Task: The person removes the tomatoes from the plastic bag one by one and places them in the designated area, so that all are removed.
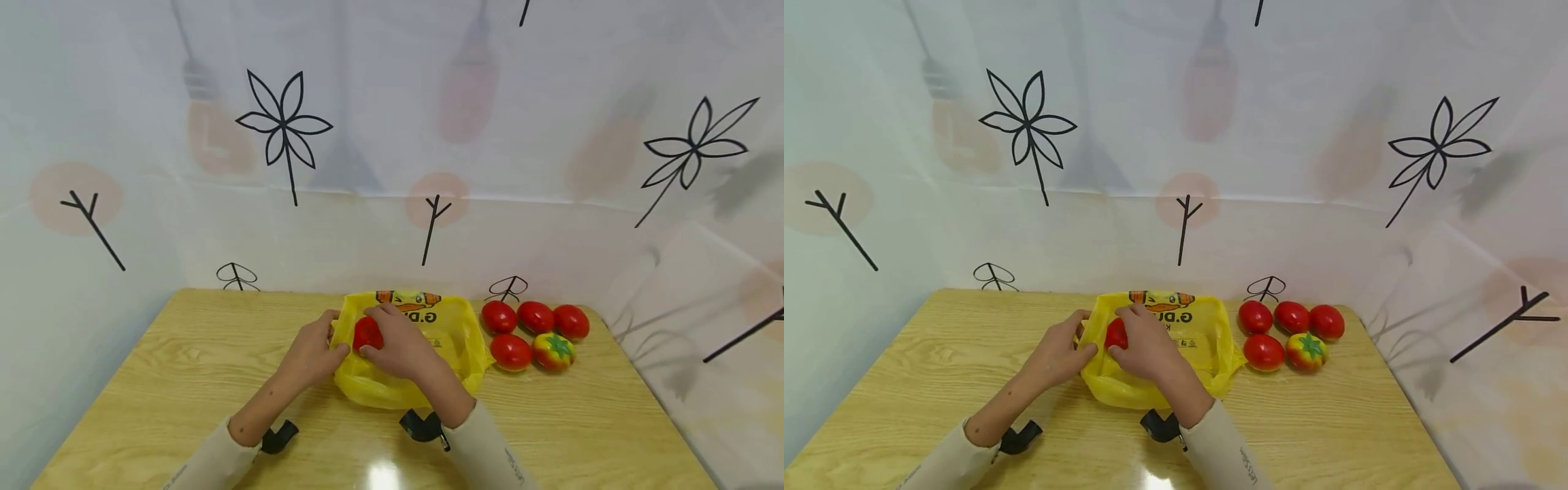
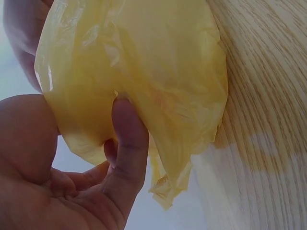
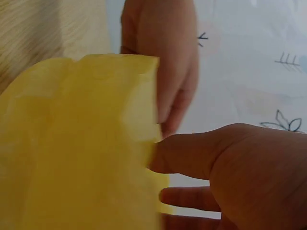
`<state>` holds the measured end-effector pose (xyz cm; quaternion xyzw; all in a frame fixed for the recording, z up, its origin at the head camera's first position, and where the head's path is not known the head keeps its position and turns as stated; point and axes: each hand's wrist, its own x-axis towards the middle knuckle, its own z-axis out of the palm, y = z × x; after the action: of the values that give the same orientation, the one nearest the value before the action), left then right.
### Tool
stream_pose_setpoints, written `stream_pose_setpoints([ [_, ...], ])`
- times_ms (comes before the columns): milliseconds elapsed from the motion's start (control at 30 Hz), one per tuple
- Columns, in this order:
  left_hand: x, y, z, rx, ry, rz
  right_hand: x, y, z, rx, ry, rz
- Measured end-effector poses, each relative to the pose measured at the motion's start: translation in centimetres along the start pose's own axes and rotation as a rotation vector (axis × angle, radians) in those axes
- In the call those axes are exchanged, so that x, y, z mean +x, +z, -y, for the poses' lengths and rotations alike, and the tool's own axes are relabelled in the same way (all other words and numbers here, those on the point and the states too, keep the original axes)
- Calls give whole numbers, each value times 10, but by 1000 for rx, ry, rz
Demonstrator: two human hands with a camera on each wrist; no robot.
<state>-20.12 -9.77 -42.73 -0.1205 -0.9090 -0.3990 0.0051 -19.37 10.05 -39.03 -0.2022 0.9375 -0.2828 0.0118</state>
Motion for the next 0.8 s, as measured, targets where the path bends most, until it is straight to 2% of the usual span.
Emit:
stream_pose_setpoints([
  [400, 0, -2, 0, -9, -25, -5, 16, 21, -11, -71, -2, 11],
  [800, 0, -3, -3, -18, -41, 4, 21, 34, -23, -85, -28, -13],
])
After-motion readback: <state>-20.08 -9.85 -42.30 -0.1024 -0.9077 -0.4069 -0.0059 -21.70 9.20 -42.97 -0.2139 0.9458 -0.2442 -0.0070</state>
